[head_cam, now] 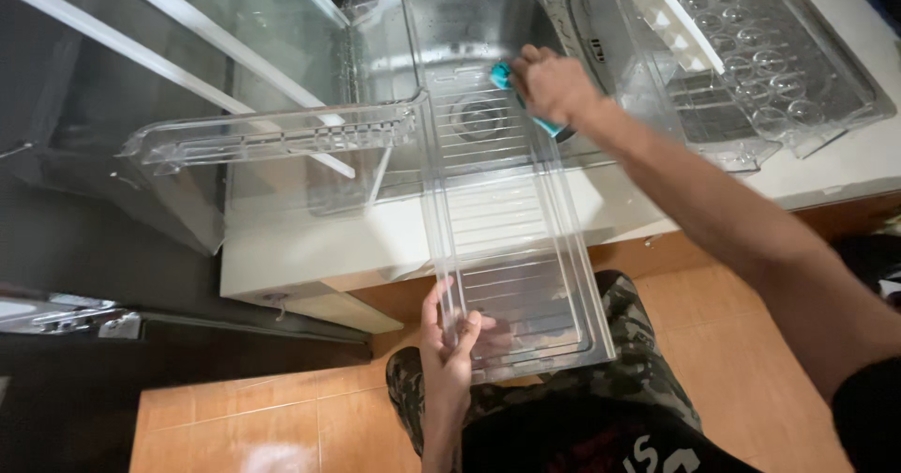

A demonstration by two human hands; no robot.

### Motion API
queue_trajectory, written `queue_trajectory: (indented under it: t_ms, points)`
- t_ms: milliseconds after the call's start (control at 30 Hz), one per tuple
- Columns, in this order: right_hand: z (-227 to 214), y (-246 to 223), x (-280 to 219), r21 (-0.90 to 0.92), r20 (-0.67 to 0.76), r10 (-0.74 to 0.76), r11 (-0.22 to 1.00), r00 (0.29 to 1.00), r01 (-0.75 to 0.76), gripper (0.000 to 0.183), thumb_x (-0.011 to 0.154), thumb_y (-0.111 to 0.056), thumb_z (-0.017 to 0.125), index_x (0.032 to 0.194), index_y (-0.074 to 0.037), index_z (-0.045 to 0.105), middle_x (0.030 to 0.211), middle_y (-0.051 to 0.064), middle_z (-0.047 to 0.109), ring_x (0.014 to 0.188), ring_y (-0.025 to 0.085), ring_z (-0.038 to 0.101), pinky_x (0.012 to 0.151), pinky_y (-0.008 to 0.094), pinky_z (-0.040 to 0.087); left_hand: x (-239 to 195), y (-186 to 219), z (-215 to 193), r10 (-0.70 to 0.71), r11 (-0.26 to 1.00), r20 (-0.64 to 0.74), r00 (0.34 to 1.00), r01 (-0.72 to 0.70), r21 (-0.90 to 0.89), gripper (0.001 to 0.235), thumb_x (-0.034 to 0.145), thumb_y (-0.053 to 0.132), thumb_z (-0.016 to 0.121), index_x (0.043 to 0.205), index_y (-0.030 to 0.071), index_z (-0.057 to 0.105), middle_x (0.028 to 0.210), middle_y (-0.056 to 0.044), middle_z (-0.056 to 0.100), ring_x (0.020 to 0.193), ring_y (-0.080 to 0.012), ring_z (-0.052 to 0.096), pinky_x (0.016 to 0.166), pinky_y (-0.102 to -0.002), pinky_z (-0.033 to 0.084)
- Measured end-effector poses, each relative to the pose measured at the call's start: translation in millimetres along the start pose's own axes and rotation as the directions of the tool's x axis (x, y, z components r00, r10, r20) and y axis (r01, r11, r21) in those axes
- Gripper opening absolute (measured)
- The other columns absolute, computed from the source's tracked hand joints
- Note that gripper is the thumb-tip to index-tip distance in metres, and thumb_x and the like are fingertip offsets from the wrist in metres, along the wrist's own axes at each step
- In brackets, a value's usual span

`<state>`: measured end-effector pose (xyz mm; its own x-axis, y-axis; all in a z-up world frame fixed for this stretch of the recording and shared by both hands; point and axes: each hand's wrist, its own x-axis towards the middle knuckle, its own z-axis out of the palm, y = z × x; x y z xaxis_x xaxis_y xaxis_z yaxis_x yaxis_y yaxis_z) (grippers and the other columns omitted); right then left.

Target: The person cleans a clear plastic refrigerator drawer using a blue cloth. They wipe the interior and exterior surfaces of the drawer, turning it over to clean all sides, and then place it back into the sink area.

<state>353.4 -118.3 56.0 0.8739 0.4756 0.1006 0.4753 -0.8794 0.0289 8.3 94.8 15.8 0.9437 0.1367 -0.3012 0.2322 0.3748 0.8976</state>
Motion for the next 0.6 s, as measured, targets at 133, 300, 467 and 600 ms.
queue_trajectory:
  t_ms: [133, 300, 467, 600]
  points:
    - [38, -7, -35, 0.088, -0.314, 0.061, 0.996, 0.947, -0.036, 0.02, 0.107, -0.021, 0.051, 0.11, -0.002, 0.056, 0.106, 0.017, 0.054, 0.098, 0.038, 0.055, 0.058, 0.057, 0.053, 0, -19, -2, 0.064, 0.998, 0.011, 0.998, -0.064, 0.016, 0.066, 0.09, 0.016, 0.068, 0.152, 0.012, 0.045, 0.077, -0.012, 0.079, 0.083, -0.0161, 0.075, 0.095, -0.031, 0.053]
    - [17, -69, -117, 0.144, -0.179, 0.147, 0.982, 0.973, -0.121, 0.039, 0.108, -0.03, 0.038, 0.128, -0.002, 0.056, 0.112, 0.015, 0.055, 0.1, 0.03, 0.052, 0.081, 0.045, 0.051, 0, -14, 6, -0.009, 0.999, 0.066, 0.998, 0.011, -0.035, 0.067, 0.094, 0.015, 0.063, 0.156, 0.015, 0.036, 0.084, -0.015, 0.078, 0.066, -0.0289, 0.079, 0.075, -0.034, 0.065]
    - [17, -102, -172, 0.167, -0.244, 0.028, 0.986, 0.969, 0.013, 0.032, 0.107, -0.028, 0.044, 0.124, -0.007, 0.061, 0.105, 0.006, 0.058, 0.092, 0.022, 0.05, 0.083, 0.035, 0.045, -3, -10, 9, -0.12, 0.989, 0.068, 0.99, 0.125, -0.077, 0.07, 0.094, 0.018, 0.061, 0.158, 0.022, 0.032, 0.087, -0.015, 0.073, 0.068, -0.0339, 0.08, 0.043, -0.05, 0.064]
    - [17, -116, -198, 0.225, -0.18, -0.066, 0.969, 0.981, 0.106, 0.03, 0.098, -0.012, 0.053, 0.127, -0.01, 0.059, 0.109, 0.004, 0.058, 0.096, 0.022, 0.054, 0.083, 0.036, 0.051, -1, -19, 7, -0.036, 0.999, 0.078, 0.996, 0.037, -0.012, 0.07, 0.094, 0.025, 0.062, 0.158, 0.019, 0.033, 0.085, -0.013, 0.076, 0.064, -0.031, 0.081, 0.071, -0.034, 0.062]
